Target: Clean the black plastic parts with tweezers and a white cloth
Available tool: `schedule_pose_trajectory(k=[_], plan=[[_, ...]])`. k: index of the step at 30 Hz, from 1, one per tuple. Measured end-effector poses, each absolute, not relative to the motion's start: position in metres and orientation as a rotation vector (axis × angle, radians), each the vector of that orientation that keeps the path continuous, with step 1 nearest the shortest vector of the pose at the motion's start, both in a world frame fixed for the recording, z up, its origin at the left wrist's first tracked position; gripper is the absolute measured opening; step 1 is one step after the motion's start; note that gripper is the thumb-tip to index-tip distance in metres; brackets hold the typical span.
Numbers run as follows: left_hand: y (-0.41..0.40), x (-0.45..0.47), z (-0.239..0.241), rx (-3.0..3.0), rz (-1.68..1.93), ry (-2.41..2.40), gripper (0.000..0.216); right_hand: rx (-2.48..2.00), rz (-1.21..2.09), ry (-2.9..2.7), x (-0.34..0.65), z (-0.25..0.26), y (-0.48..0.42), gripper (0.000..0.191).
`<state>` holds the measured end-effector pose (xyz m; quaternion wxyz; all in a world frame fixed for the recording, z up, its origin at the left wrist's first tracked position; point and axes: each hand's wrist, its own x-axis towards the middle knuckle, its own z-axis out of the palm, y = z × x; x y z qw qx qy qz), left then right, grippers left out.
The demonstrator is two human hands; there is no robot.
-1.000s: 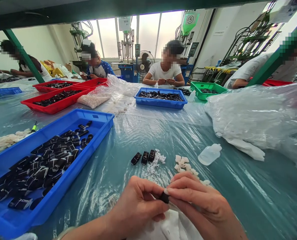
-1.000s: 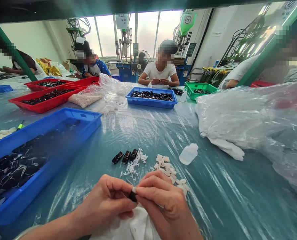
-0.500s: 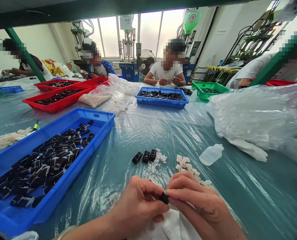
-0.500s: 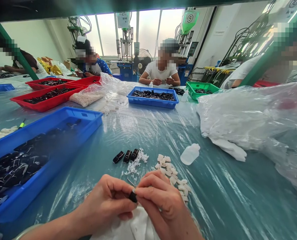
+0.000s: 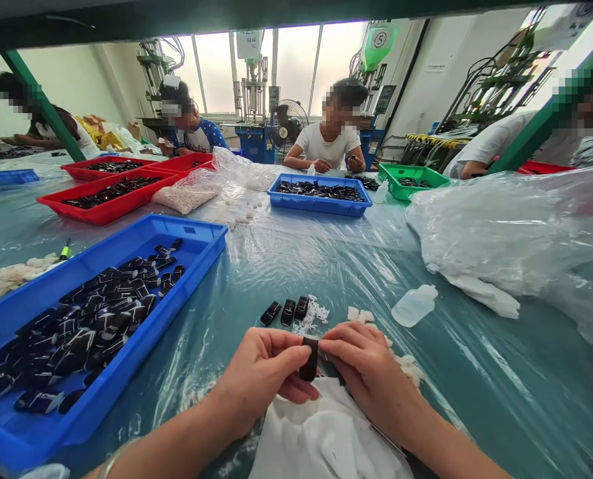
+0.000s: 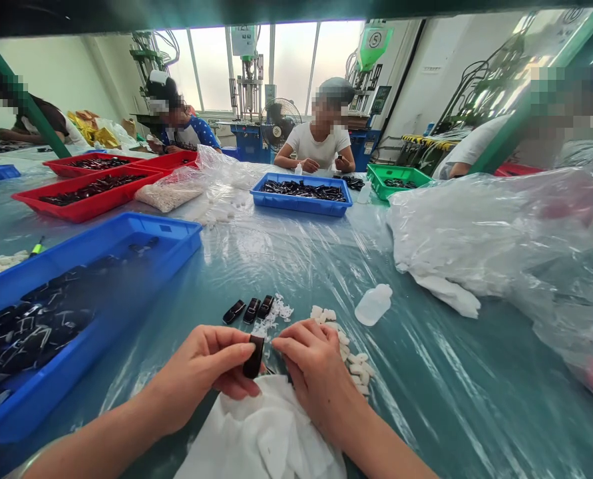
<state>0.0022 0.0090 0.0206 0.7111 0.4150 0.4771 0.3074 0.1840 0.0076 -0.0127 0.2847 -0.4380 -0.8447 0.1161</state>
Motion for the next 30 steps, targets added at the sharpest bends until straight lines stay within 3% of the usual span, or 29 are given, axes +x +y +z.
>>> schedule_pose_trajectory(k=[13, 20, 22, 27, 30], plan=[[0.007, 0.004, 0.015, 0.775, 0.684, 0.913, 0.041, -1.357, 0.250, -2.318, 0.174, -0.020, 0.016, 0.024], [0.005, 0.005, 0.014, 0.888, 0.628, 0.923, 0.020, -1.419, 0.426, -2.174, 0.180, -0.007, 0.008, 0.022], [0.004, 0.005, 0.015, 0.919, 0.601, 0.913, 0.018, -1.424, 0.575, -2.096, 0.184, 0.003, 0.004, 0.023], [0.000, 0.005, 0.013, 1.082, 0.546, 0.895, 0.015, -1.260, 1.407, -1.649, 0.189, 0.024, -0.007, 0.026], [0.000, 0.004, 0.012, 1.213, 0.539, 0.881, 0.016, -1.179, 1.698, -1.497, 0.188, 0.029, -0.011, 0.030]])
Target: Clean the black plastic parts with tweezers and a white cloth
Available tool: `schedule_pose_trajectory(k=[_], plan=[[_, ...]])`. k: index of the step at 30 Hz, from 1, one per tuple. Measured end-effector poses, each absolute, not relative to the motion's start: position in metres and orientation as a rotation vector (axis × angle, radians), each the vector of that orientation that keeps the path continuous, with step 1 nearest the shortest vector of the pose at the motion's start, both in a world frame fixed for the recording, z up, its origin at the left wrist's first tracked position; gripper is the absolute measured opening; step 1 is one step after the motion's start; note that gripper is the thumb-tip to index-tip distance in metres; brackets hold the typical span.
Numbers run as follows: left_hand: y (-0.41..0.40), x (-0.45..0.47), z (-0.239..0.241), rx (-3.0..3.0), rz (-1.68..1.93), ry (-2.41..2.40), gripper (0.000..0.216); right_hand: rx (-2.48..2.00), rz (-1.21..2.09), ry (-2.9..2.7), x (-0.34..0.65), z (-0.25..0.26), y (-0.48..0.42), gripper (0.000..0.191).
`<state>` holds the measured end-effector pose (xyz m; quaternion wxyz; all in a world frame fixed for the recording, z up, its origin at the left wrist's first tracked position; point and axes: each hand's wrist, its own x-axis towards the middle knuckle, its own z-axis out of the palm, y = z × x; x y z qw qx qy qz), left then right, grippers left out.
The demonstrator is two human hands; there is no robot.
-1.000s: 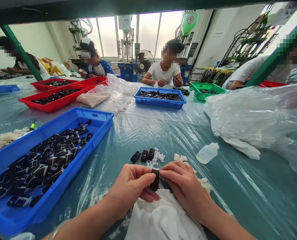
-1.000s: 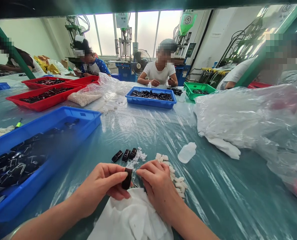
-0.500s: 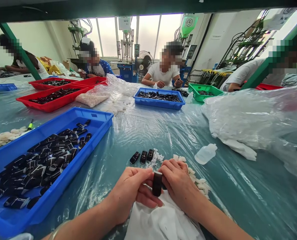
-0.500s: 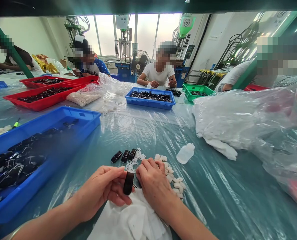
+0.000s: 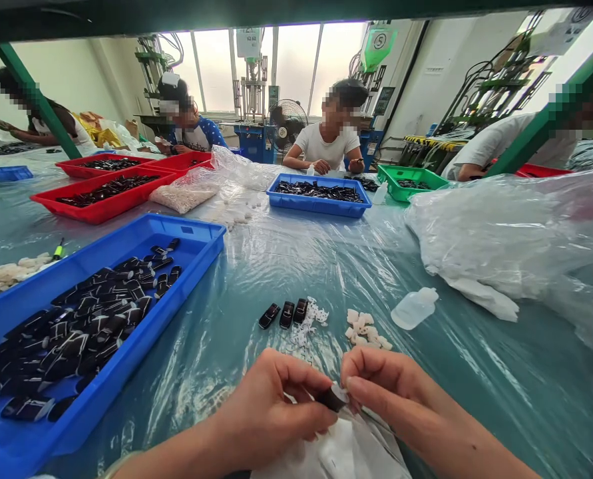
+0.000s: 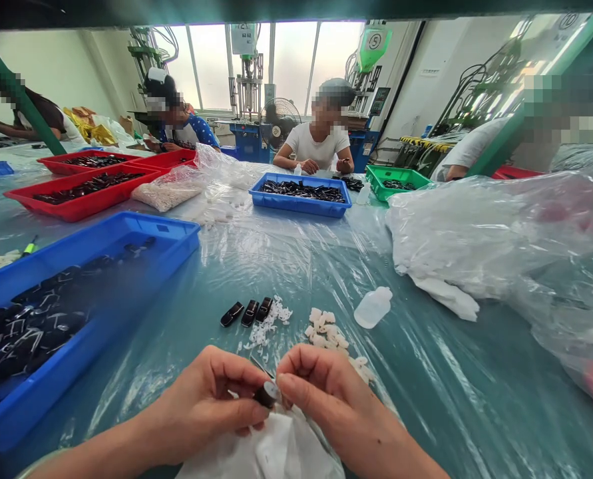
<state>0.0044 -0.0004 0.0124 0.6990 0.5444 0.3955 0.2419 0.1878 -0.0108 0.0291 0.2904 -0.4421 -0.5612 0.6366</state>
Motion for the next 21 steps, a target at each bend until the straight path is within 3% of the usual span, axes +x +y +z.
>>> schedule_pose_trajectory(k=[11, 21], plan=[[-0.0009, 0.0054, 0.0119, 1.498, 0.524, 0.917, 0.016, -1.245, 1.773, -1.376, 0.1854, 0.0270, -0.0132, 0.035], [-0.0012, 0.0057, 0.0151, 1.567, 0.563, 0.879, 0.019, -1.245, 1.938, -1.156, 0.1840, 0.0215, -0.0132, 0.025]])
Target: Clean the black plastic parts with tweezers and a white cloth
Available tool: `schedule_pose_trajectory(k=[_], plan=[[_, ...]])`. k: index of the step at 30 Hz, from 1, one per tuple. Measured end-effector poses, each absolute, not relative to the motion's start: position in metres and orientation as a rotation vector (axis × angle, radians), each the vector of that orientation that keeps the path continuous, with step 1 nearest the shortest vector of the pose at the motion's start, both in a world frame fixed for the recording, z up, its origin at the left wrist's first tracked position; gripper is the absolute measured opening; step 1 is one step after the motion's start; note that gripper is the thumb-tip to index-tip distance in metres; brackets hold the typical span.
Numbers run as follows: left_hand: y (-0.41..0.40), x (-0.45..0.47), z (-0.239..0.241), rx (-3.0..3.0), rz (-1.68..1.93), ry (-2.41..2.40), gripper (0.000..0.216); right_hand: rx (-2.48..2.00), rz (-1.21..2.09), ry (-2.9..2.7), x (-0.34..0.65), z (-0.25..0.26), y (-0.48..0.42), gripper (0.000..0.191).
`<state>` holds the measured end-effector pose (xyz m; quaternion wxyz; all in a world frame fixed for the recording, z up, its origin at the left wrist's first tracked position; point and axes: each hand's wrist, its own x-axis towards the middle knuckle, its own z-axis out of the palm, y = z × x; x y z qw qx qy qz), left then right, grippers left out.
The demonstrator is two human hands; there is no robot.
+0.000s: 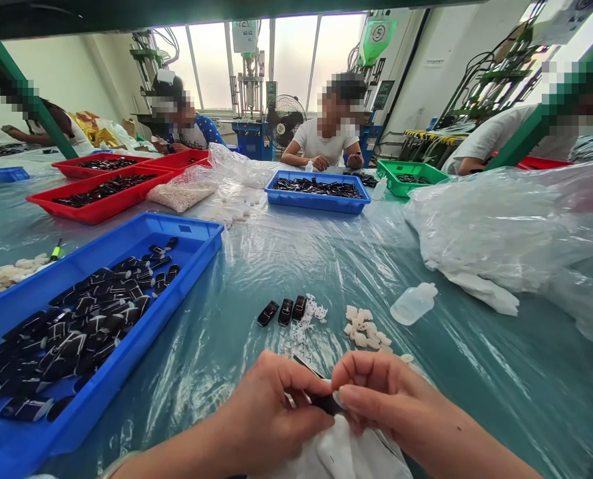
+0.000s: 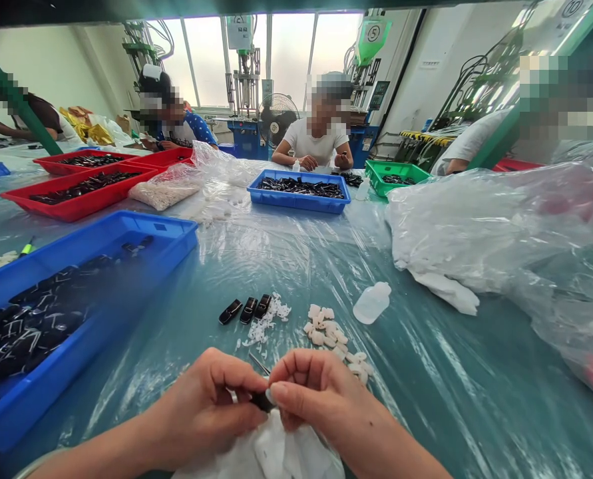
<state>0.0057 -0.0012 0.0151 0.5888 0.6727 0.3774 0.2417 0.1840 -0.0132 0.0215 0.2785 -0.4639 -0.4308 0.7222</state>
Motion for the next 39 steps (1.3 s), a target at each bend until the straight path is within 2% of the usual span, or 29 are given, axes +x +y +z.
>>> schedule_pose_trajectory(k=[16, 25, 39], plan=[[-0.001, 0.004, 0.011, 1.565, 0.526, 0.822, 0.026, -1.182, 2.065, -0.786, 0.183, 0.007, -0.013, 0.025], [-0.001, 0.005, 0.012, 1.591, 0.572, 0.918, 0.021, -1.132, 2.048, -0.771, 0.179, 0.004, -0.016, 0.024], [-0.002, 0.006, 0.009, 1.813, 0.573, 0.981, 0.030, -1.078, 2.011, -0.717, 0.172, -0.003, -0.015, 0.026]])
